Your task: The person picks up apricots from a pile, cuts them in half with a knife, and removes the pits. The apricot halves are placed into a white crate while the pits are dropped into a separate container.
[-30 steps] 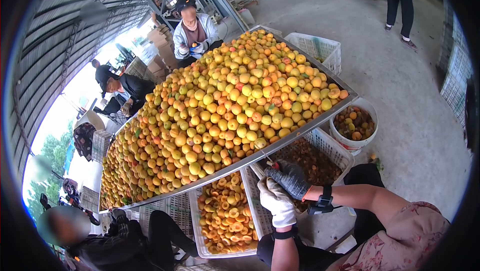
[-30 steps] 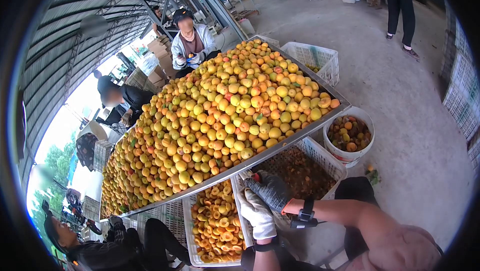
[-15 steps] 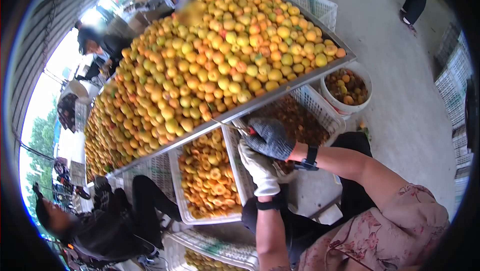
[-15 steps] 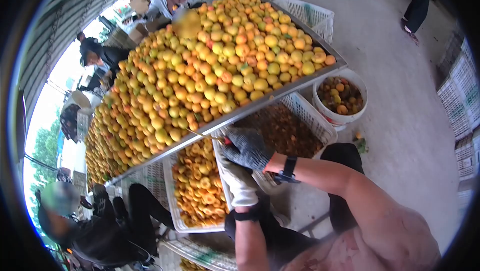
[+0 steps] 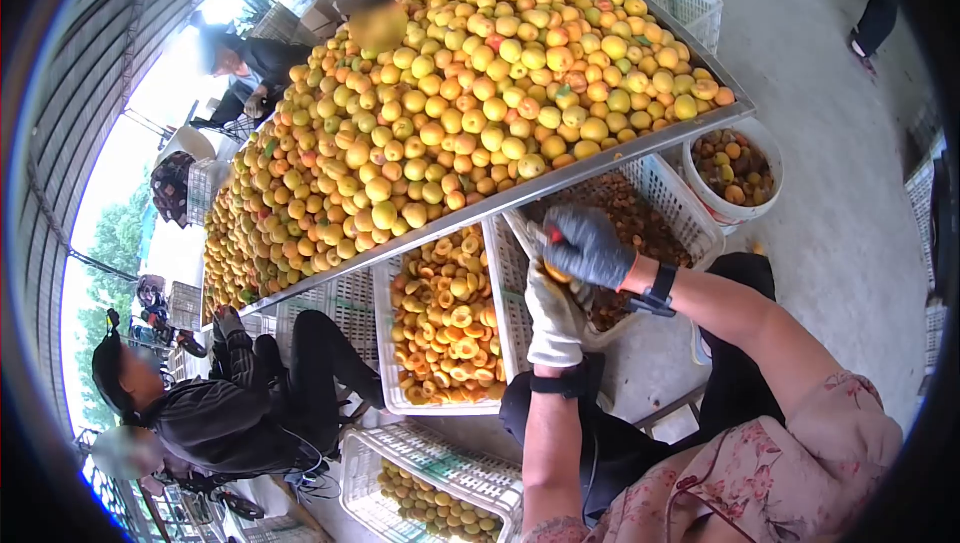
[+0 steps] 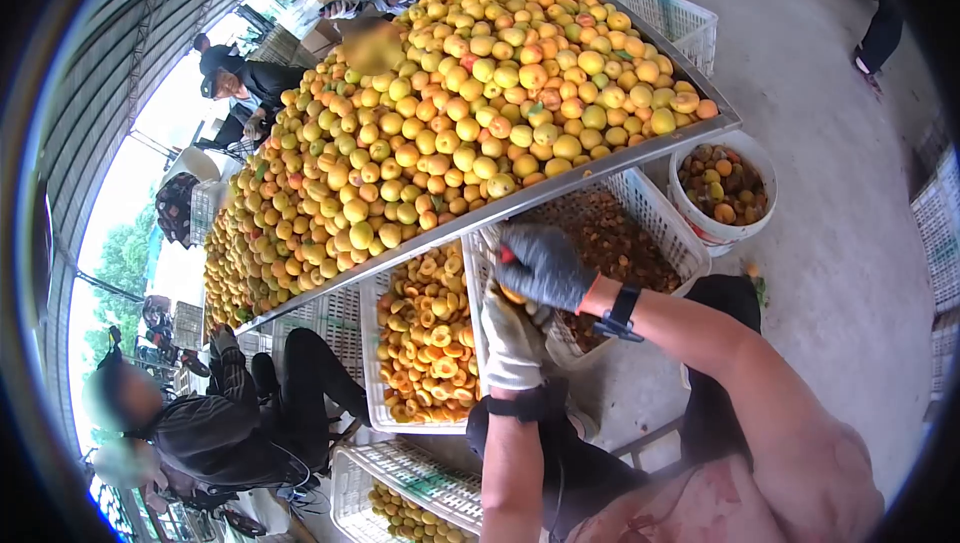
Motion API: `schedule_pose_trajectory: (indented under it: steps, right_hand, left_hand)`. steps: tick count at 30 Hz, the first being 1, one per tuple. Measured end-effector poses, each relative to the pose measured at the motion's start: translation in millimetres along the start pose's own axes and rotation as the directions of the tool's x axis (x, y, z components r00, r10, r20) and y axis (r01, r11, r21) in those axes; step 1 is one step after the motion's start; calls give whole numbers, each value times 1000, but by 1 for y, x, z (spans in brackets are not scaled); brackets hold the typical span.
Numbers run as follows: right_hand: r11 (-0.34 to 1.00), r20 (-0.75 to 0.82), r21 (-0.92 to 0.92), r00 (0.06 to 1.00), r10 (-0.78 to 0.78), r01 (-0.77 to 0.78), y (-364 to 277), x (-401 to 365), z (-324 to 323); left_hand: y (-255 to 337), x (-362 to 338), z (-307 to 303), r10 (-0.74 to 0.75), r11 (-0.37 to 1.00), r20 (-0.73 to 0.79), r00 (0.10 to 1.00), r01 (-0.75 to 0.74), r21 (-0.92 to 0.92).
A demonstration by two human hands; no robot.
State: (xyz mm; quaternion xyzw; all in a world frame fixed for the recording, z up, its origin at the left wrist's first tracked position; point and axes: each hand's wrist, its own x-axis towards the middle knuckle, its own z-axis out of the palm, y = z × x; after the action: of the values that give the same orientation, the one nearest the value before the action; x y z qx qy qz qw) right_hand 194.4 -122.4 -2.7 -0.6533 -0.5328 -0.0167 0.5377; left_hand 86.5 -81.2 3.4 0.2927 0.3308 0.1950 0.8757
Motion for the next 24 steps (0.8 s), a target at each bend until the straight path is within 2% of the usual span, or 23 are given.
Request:
schedule_pose_trajectory:
  steps: [1, 2, 3, 4, 6, 7, 8, 10, 11, 12, 13, 14, 15, 16, 17, 18, 19, 21, 22, 24]
  right_hand:
    - [928, -7, 288, 969, 248, -236, 11, -1, 8]
    - [493, 25, 811, 862, 507, -314, -5, 9, 4]
    - [408, 23, 870, 847, 530, -278, 3, 7, 5]
    - [331, 13, 915, 839, 544, -229, 14, 7, 2]
    - [40, 208, 956, 771, 602, -290, 3, 11, -17]
    - [-164, 347, 935, 902, 258, -313, 13, 9, -26]
    - [-162, 344, 937, 901, 265, -310, 10, 10, -27]
    - [-94, 295, 954, 841, 454, -283, 2, 17, -26]
    - [-219, 313, 940, 914, 259, -260, 2, 19, -28]
    - [-215, 311, 942, 913, 263, -259, -1, 18, -27]
    - [-28, 201, 979, 917, 346, -204, -5, 16, -24]
    - [166, 76, 974, 911, 405, -155, -12, 18, -23]
    - [-143, 178, 981, 890, 420, -128, -12, 18, -24]
    - [-127, 144, 987, 892, 429, -98, -9, 19, -20]
    - [283, -81, 958, 901, 426, -47, -12, 19, -14]
    - [645, -285, 764, 899, 334, 3, -16, 19, -8]
    - [647, -287, 762, 897, 336, 1, -16, 19, -6]
    - [372, -142, 925, 834, 533, -80, -24, 23, -8]
    - [373, -142, 924, 835, 532, -81, -28, 24, -9]
    - [684, -328, 714, 793, 514, -148, -34, 26, -9]
  left_hand:
    - [10, -6, 10, 47, 999, 76, 996, -48, 3]
    - [14, -8, 14, 80, 997, 147, 986, -81, -1]
    - [14, -3, 13, 108, 994, 111, 988, -104, -42]
    - [13, 6, 0, 108, 993, 234, 966, -92, -76]
    - [17, 2, 5, 171, 980, 299, 939, -130, -151]
    - [17, 0, 6, 204, 977, 276, 939, -176, -124]
    - [18, -2, 6, 242, 970, 254, 936, -226, -91]
    - [16, 0, 2, 255, 967, 232, 939, -249, -56]
    - [14, 0, 2, 284, 958, 237, 929, -285, -30]
    - [13, 0, 2, 312, 947, 242, 919, -320, -6]
    - [12, -1, 3, 260, 966, 216, 941, -253, -63]
    - [8, -1, 4, 255, 967, 219, 942, -247, -66]
    - [4, -2, 5, 229, 973, 200, 953, -221, -63]
    - [-1, -3, 7, 202, 979, 181, 963, -194, -58]
    - [-5, -5, 13, 216, 976, 122, 969, -212, -49]
    - [-6, -6, 15, 211, 977, 124, 969, -207, -49]
    - [-7, -6, 17, 199, 978, 99, 975, -191, -85]
    - [-9, -4, 16, 170, 973, 78, 982, -154, -171]
    - [-10, -2, 14, 170, 973, 79, 982, -154, -173]
    - [-11, 0, 9, 198, 971, 144, 970, -174, -161]
